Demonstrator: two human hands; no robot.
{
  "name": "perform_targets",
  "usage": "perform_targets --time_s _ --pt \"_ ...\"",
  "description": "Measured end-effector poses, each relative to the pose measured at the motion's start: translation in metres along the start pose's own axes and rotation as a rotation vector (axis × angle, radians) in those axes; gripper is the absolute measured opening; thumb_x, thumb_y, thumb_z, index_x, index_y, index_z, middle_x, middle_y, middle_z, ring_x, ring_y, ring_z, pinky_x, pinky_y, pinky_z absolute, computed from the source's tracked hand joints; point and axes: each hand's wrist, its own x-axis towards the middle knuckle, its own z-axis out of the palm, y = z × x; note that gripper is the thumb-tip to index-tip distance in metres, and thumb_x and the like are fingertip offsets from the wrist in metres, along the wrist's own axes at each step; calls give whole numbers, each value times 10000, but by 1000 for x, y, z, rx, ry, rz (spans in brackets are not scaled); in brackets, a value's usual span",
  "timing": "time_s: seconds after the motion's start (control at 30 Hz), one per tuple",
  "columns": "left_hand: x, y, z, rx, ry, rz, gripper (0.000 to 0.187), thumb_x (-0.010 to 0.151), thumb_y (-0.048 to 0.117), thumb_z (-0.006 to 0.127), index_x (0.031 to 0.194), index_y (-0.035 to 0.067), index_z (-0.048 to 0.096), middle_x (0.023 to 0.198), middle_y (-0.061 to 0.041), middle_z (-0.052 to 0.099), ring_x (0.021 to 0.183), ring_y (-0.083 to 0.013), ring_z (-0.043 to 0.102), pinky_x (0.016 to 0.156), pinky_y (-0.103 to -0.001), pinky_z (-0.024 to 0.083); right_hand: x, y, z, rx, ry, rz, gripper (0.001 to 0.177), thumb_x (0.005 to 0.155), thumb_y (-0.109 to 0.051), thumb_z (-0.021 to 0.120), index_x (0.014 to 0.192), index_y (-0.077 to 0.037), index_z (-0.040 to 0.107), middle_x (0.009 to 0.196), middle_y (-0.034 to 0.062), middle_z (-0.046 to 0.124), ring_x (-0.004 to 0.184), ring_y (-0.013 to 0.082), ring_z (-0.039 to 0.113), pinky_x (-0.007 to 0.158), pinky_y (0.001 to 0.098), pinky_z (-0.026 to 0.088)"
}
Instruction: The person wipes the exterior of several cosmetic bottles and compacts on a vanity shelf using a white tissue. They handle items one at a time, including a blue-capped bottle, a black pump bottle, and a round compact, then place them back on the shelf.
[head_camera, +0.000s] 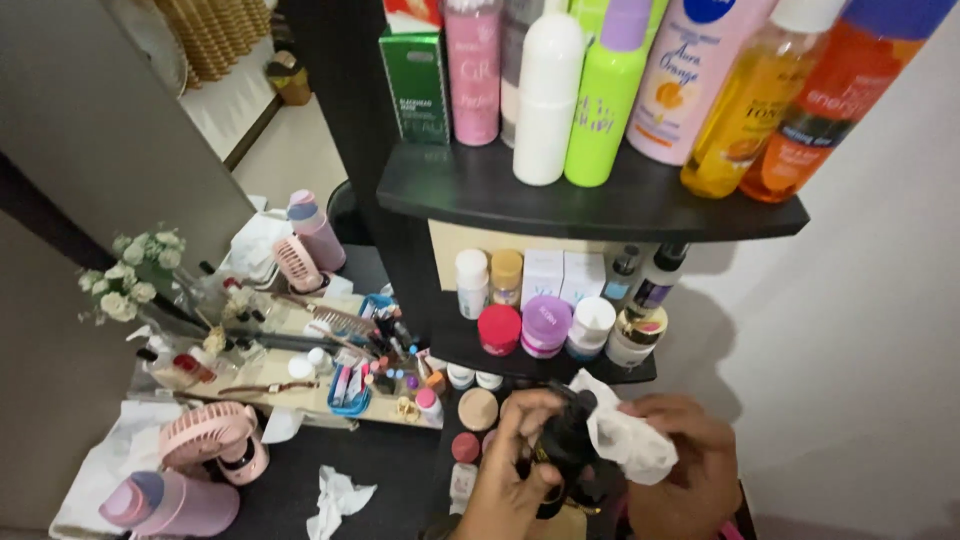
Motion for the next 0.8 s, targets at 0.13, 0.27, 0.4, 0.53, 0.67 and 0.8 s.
perform_targets --time_s 0.13,0.27,0.4,0.53,0.67,0.8 --pt "-15 7 5 70 62 -43 715 936 664 449 1321 63 494 1173 -41 528 1134 -135 542 947 -277 392 -12 -8 -19 56 -190 10 175 870 -145 684 995 -22 685 1003 162 717 919 252 721 804 299 550" --pt "-31 14 15 167 155 59 653 997 624 348 1287 57 491 1163 -79 591 1097 -182 609 906 -298 437 -23 -18 -29 -148 -387 -195 315 862 62 532 1044 -102 730 1141 96 743 1047 223 755 949 311 569" --pt "-50 15 14 424 235 -42 749 958 671 260 1321 84 552 632 29 363 518 -91 367 553 -316 298 -21 -41 -20 -154 -328 -312 248 999 -136 493 997 -57 728 1035 114 748 895 245 743 862 350 610" --pt "-57 23 13 542 167 42 554 925 470 317 1278 104 538 881 -90 708 714 -248 672 641 -345 456 -32 -65 -22 -333 -358 -319 200 983 -208 563 1038 -131 740 1041 34 674 906 207 668 861 312 549" --pt "-65 17 17 618 177 136 500 1040 490 339 1261 88 537 996 -88 696 711 -244 707 579 -364 461 -32 -92 -20 -434 -392 -218 235 946 -42 606 1125 -133 728 1067 69 606 879 171 624 723 242 506" --pt "-72 22 26 385 113 239 594 1073 558 289 1226 20 488 1034 -138 698 902 -232 702 726 -339 528 -47 -74 -30 -354 -326 -160 192 961 -292 617 1075 -176 718 1136 78 616 1004 192 685 912 296 573"
